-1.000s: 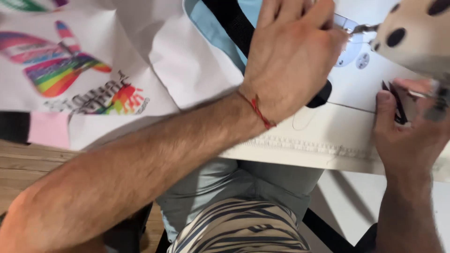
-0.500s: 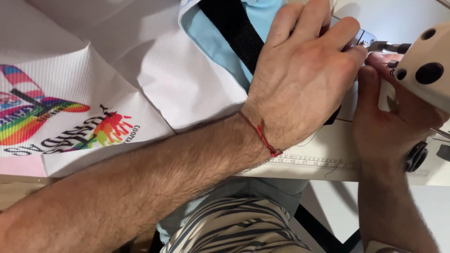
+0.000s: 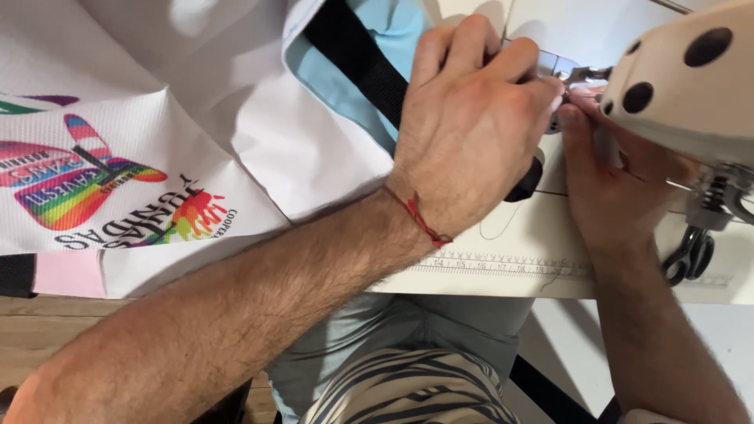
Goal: The person is using a sewing machine to attach or repair a strap on a colorful fabric bag.
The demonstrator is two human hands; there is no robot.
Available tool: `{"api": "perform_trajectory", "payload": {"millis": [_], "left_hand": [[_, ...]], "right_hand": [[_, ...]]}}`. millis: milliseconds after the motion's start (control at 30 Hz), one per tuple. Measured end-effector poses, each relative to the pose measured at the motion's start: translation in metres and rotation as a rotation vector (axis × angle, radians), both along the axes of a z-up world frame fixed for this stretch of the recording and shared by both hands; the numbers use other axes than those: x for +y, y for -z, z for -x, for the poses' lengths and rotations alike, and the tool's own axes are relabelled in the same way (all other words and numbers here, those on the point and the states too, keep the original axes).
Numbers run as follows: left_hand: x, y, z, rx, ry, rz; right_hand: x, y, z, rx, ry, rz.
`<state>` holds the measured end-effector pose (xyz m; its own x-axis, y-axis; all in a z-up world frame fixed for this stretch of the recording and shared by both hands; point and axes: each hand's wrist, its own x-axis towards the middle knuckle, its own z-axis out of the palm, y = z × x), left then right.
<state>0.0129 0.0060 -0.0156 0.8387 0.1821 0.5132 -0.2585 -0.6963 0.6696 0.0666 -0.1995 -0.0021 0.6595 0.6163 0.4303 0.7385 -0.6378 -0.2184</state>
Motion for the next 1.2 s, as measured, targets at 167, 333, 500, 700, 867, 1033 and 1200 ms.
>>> {"api": "perform_trajectory", "payload": {"millis": [167, 333, 500, 700, 867, 1033, 1200], "left_hand": [[-0.0014, -0.0008, 0.0006, -0.004, -0.002, -0.016], [-0.0017, -0.0008, 0.0003, -0.012, -0.004, -0.029], [-0.0021, -0.0016, 0.0002, -0.018, 0.011, -0.037], [-0.0033, -0.0006, 0.0015, -0.027, 0.008, -0.029], [-0.0032, -0.0023, 0.0009, -0.031, 0.007, -0.034], [-0.0032, -0.0026, 0.0006, -0.022, 0.013, -0.031], [-0.0031, -0.0042, 0.0004, -0.028, 0.011, -0.038]], "right_hand": [[0.0021, -0.0019, 0.0, 0.095, -0.093, -0.104], [0.0043, -0.0023, -0.0001, 0.113, -0.102, -0.137], [0.0019, -0.0029, 0.0013, 0.126, -0.075, -0.146], [0.003, -0.0024, 0.001, 0.175, -0.099, -0.2], [0.0038, -0.0025, -0.0013, 0.15, -0.129, -0.207], [0.0028, -0.0015, -0.0013, 0.163, -0.123, -0.208], [0.0023, -0.0019, -0.0009, 0.154, -0.119, -0.195]]}}
